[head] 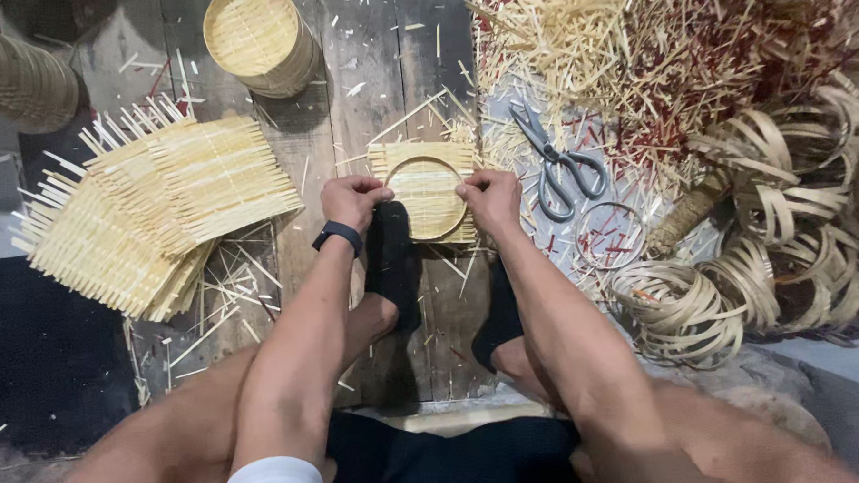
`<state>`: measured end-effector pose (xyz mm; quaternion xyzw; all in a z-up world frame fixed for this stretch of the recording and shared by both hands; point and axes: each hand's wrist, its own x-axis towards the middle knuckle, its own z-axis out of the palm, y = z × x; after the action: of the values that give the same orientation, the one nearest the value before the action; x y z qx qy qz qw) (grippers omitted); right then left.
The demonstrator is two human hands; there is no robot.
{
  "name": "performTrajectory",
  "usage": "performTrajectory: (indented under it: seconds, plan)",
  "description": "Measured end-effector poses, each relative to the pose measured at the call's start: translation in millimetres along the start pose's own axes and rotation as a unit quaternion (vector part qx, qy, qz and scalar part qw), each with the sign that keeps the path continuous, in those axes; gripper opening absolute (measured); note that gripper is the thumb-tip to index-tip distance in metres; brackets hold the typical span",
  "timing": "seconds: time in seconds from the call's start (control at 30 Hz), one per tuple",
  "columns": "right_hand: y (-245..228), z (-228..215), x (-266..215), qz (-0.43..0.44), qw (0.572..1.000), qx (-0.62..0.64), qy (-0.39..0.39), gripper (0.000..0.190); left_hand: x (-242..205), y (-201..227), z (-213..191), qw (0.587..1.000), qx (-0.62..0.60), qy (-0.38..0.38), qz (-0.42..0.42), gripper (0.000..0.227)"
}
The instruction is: The person assembles a small circular bamboo basket by fitting woven bamboo strips around a wooden base and trimming the ends with shears.
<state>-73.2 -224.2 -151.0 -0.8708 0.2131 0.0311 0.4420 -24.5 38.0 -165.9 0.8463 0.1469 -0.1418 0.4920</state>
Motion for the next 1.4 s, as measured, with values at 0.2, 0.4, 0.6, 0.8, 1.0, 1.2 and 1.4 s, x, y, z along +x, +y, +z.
performTrajectory:
  seconds: [0.2, 0.4, 0.6, 0.8, 1.0, 1.2, 1.4]
  plan:
    - [18.2, 6.0, 6.3, 0.001, 0.999, 0.03, -0.012, 0.018, 3.0, 8.1, -5.6, 0.999, 0.042, -0.021, -0.009, 0.023]
    - [29.0, -0.4, 28.2, 0.015, 0.99, 0.099, -0.096, 0.019, 8.1, 27.5, -10.8, 0.995, 0.074, -0.064, -0.036, 0.022]
    - [-21.0, 2.0, -27.7, 0.151, 0.983, 0.096, 0.032, 0.029, 16.3, 67.5, 6.6, 0.879, 0.262, -0.008, 0.399, 0.021]
    - [-44.5, 45.2, -84.6, 0.348, 0.893, 0.277, -0.074, 0.047, 23.6, 68.1, 39.4, 0.898, 0.196, -0.066, 0.39, 0.019]
    - [-6.1, 72.1, -93.1, 0.337, 0.898, 0.274, -0.075, 0.046, 32.0, 51.8, 48.6, 0.912, 0.162, -0.077, 0.37, 0.016]
    - [24.1, 106.7, -102.3, 0.199, 0.954, 0.225, 0.003, 0.043, 37.3, 53.7, 53.4, 0.954, 0.091, -0.13, 0.253, 0.02]
    - [16.3, 80.0, -87.3, 0.177, 0.966, 0.186, -0.043, 0.037, 55.9, 51.9, 58.7, 0.973, 0.071, -0.177, 0.131, 0.035]
